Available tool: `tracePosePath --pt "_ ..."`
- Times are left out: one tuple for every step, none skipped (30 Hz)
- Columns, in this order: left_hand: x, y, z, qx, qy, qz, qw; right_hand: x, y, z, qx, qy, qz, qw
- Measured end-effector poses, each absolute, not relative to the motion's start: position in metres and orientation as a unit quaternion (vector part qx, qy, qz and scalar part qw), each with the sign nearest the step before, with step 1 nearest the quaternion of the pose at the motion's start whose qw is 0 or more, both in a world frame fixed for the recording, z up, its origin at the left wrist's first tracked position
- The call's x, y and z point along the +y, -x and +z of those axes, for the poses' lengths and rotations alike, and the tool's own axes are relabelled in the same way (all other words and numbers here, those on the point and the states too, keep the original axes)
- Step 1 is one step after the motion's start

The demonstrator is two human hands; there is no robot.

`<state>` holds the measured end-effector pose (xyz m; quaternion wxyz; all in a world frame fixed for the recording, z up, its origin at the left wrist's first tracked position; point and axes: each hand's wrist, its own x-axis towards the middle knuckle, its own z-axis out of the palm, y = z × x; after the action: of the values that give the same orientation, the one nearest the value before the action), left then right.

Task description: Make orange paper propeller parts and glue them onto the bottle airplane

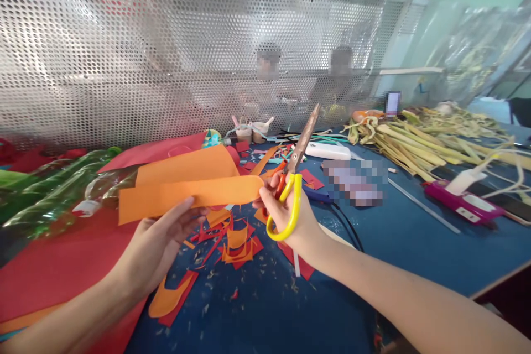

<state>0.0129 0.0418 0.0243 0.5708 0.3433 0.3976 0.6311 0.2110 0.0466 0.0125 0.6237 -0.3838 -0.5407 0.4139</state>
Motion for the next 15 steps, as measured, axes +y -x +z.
tracePosePath --pt "0.045 -0.011 0.025 0.397 -0.342 0.637 0.566 0.049 -0.213 0.014 -0.546 0.386 0.404 0.624" --pt "0.047 -0.01 0.026 0.398 -0.342 0.64 0.561 0.051 -0.215 0.014 -0.548 0.387 0.397 0.627" --pt "0.049 -0.009 0.026 0.401 -0.344 0.641 0.557 0.053 -0.216 0.015 -0.546 0.388 0.394 0.629" --pt "0.05 -0.008 0.026 0.404 -0.348 0.641 0.552 0.055 -0.218 0.014 -0.544 0.39 0.393 0.631" --pt "0.051 -0.007 0.026 0.406 -0.352 0.642 0.547 0.056 -0.219 0.014 -0.542 0.394 0.393 0.629" --pt "0.051 -0.007 0.025 0.408 -0.357 0.641 0.543 0.057 -0.22 0.014 -0.543 0.401 0.392 0.626" --pt "0.051 -0.008 0.025 0.408 -0.363 0.641 0.54 0.057 -0.222 0.013 -0.546 0.408 0.387 0.621" --pt "0.051 -0.008 0.025 0.406 -0.369 0.639 0.54 0.057 -0.222 0.013 -0.552 0.415 0.38 0.615" --pt "0.05 -0.009 0.025 0.403 -0.374 0.636 0.542 0.057 -0.223 0.013 -0.559 0.42 0.371 0.61" --pt "0.05 -0.009 0.027 0.399 -0.378 0.631 0.547 0.057 -0.224 0.013 -0.566 0.423 0.361 0.608" --pt "0.05 -0.009 0.029 0.395 -0.38 0.626 0.555 0.057 -0.224 0.014 -0.572 0.423 0.353 0.607" --pt "0.05 -0.008 0.033 0.387 -0.377 0.624 0.564 0.057 -0.224 0.014 -0.578 0.419 0.347 0.609" --pt "0.051 -0.006 0.038 0.377 -0.371 0.626 0.573 0.057 -0.224 0.015 -0.581 0.409 0.346 0.612" --pt "0.052 -0.004 0.043 0.366 -0.362 0.628 0.583 0.057 -0.224 0.015 -0.583 0.398 0.353 0.614" --pt "0.053 0.0 0.048 0.354 -0.355 0.635 0.587 0.056 -0.223 0.016 -0.583 0.385 0.369 0.613"
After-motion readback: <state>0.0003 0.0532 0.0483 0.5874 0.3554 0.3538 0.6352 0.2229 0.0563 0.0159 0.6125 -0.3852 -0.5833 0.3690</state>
